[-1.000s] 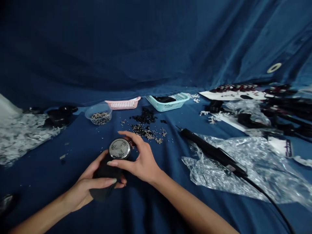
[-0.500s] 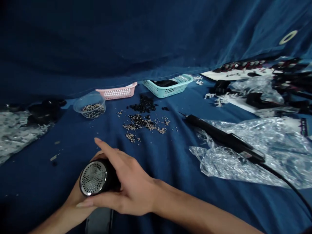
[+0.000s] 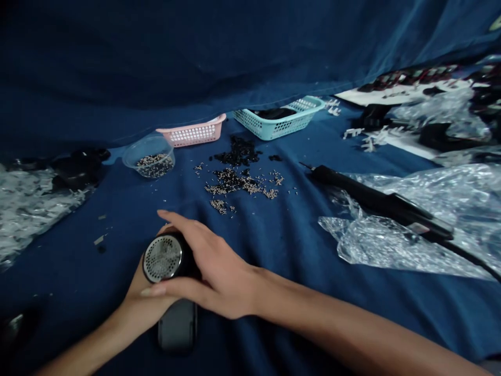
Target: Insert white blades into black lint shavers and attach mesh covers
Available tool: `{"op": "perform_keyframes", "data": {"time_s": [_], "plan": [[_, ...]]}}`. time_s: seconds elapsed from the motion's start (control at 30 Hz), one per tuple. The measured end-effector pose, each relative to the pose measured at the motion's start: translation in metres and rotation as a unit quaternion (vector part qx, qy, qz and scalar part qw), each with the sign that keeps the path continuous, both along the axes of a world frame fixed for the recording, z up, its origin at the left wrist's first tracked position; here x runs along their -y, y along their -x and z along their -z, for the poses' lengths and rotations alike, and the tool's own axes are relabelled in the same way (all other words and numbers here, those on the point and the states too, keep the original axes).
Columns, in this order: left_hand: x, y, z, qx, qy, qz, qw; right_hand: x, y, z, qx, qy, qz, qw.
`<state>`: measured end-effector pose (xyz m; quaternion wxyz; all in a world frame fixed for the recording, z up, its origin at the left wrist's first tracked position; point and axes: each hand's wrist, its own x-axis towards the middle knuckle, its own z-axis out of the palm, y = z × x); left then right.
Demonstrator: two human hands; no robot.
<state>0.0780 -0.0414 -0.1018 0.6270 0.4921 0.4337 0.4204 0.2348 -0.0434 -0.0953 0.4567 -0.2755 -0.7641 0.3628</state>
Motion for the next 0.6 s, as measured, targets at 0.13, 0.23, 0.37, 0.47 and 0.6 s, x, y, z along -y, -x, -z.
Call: {"op": "perform_keyframes", "data": {"time_s": [0.13,0.23,0.37,0.47,0.6], "plan": [[-0.004,0.002,-0.001,0.030,-0.002,0.006,1.000,-0.008,-0.004,0.000,-0.051,0.088,-0.025,0.995],[-0.003,0.005,-0.001,0.068,0.060,-0.012,0.996,-0.010,-0.008,0.000,-0.054,0.110,-0.052,0.991],[-0.005,0.005,-0.007,0.125,0.133,-0.078,0.980,-0.007,-0.012,0.002,-0.006,0.107,0.022,0.994],[-0.013,0.007,-0.018,0.146,0.161,-0.108,0.970,-0.005,-0.014,0.005,0.019,0.144,0.081,0.986],[-0.037,0.026,-0.047,0.102,0.079,-0.113,0.985,-0.004,-0.015,0.006,0.024,0.157,0.138,0.978]]}}
